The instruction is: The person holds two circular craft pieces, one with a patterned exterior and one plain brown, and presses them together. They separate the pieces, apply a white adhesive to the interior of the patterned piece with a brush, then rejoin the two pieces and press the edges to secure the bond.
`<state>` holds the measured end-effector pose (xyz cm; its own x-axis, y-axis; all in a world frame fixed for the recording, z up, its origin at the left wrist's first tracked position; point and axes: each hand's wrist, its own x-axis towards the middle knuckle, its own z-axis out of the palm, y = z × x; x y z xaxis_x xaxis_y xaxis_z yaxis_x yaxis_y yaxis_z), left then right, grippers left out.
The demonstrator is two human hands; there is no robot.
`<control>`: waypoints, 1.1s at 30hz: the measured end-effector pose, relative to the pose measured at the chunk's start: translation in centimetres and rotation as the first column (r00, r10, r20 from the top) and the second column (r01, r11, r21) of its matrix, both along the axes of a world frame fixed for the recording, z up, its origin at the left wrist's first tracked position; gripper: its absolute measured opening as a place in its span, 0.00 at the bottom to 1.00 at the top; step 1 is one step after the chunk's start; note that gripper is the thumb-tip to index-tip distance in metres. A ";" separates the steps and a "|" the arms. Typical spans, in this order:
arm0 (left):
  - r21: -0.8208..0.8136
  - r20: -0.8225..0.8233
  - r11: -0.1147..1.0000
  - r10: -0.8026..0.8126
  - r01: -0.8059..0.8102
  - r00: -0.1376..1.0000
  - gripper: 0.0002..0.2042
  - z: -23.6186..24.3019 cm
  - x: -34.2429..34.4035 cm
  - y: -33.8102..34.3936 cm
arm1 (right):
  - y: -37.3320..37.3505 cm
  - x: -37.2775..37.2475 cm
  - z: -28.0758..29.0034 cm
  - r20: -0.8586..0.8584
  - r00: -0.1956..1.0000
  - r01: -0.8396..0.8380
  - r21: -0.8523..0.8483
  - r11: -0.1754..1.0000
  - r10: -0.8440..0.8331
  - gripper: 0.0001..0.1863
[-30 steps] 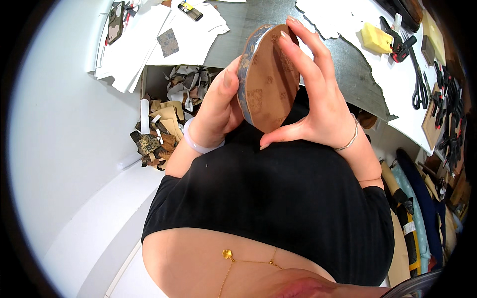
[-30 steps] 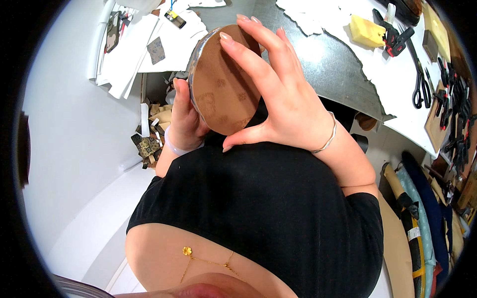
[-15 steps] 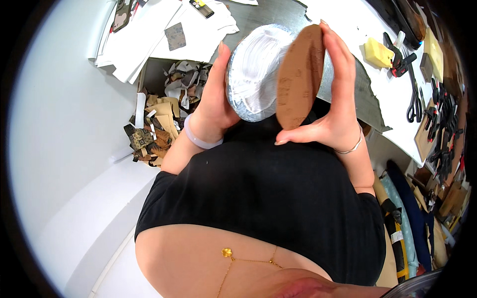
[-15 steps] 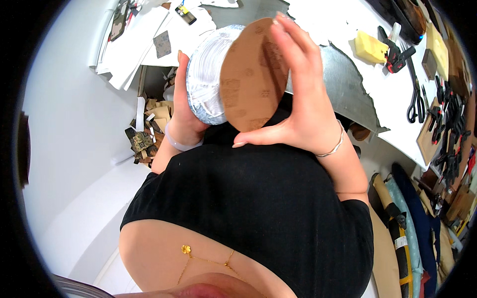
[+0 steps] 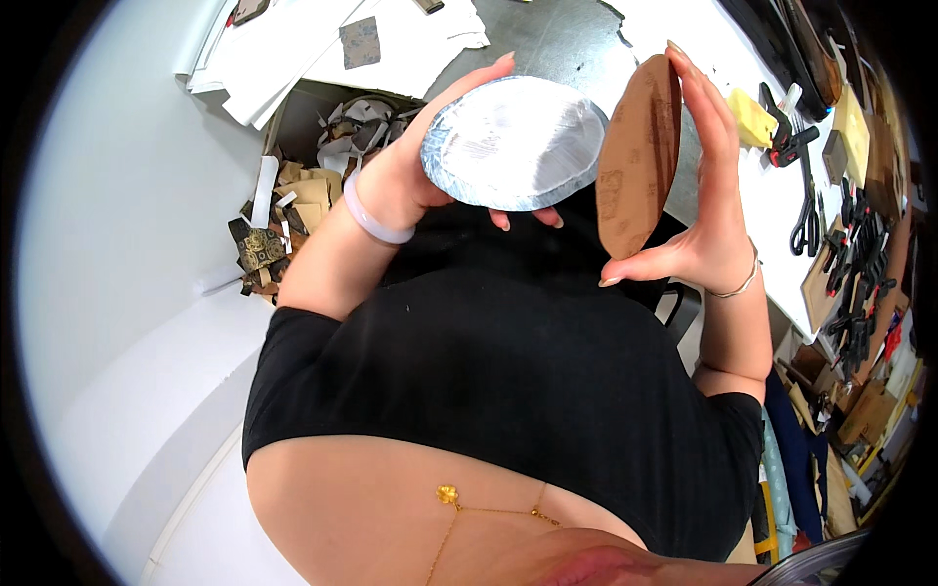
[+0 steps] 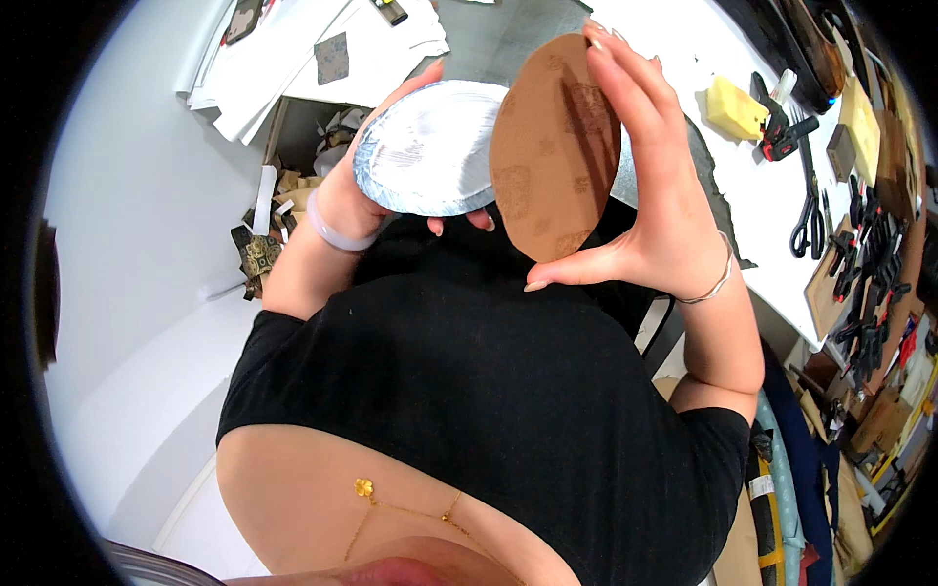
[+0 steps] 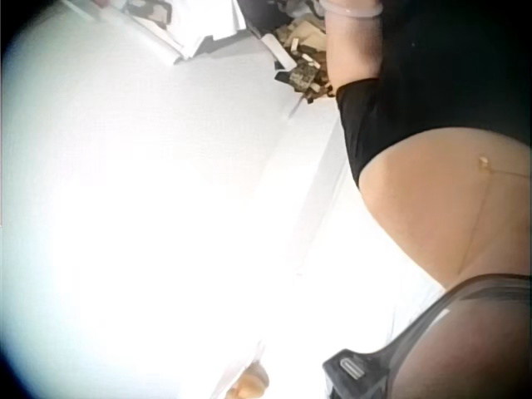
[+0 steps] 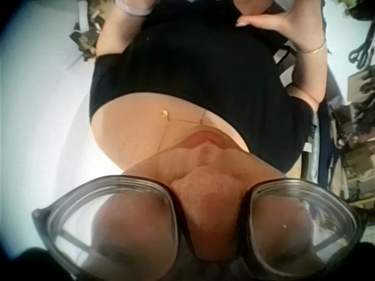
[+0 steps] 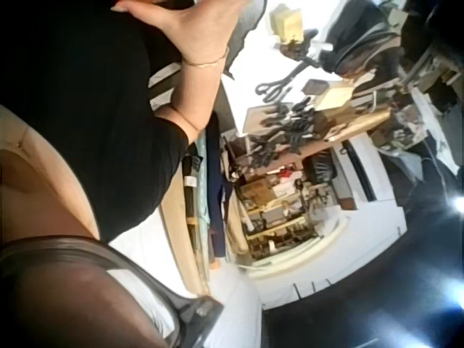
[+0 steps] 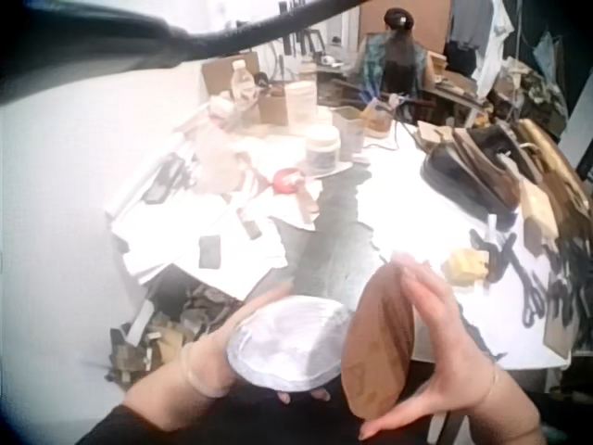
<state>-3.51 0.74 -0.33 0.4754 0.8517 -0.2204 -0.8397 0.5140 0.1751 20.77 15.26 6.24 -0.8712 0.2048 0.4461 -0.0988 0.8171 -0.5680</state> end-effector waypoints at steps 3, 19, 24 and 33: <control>-0.004 -0.060 1.000 -0.016 0.016 0.998 0.42 0.5 -0.1 0.0 | 0.1 -0.4 0.2 0.009 0.999 -0.035 0.013 0.999 0.035 0.75; 0.263 -0.403 0.867 0.496 -0.423 0.769 0.43 0.1 1.6 -0.6 | -0.8 -0.2 -2.9 -0.243 0.951 -0.257 -0.965 -0.049 -0.192 0.61; 0.497 -0.560 0.725 0.688 -0.477 0.462 0.47 0.8 2.6 -0.7 | -1.4 -0.6 -2.4 -0.216 0.953 -0.260 -0.942 -0.211 -0.211 0.56; 0.884 -0.056 0.304 0.823 0.355 -0.565 0.49 2.7 1.4 -1.4 | -3.6 -1.4 -1.9 -0.110 0.982 -0.076 -0.974 0.216 -0.152 0.59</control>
<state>-2.15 -0.66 2.33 -0.1302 0.5442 0.8288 0.7876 -0.4510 0.4198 19.41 11.69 4.36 -0.7949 0.6066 -0.0143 -0.2561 -0.3567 -0.8984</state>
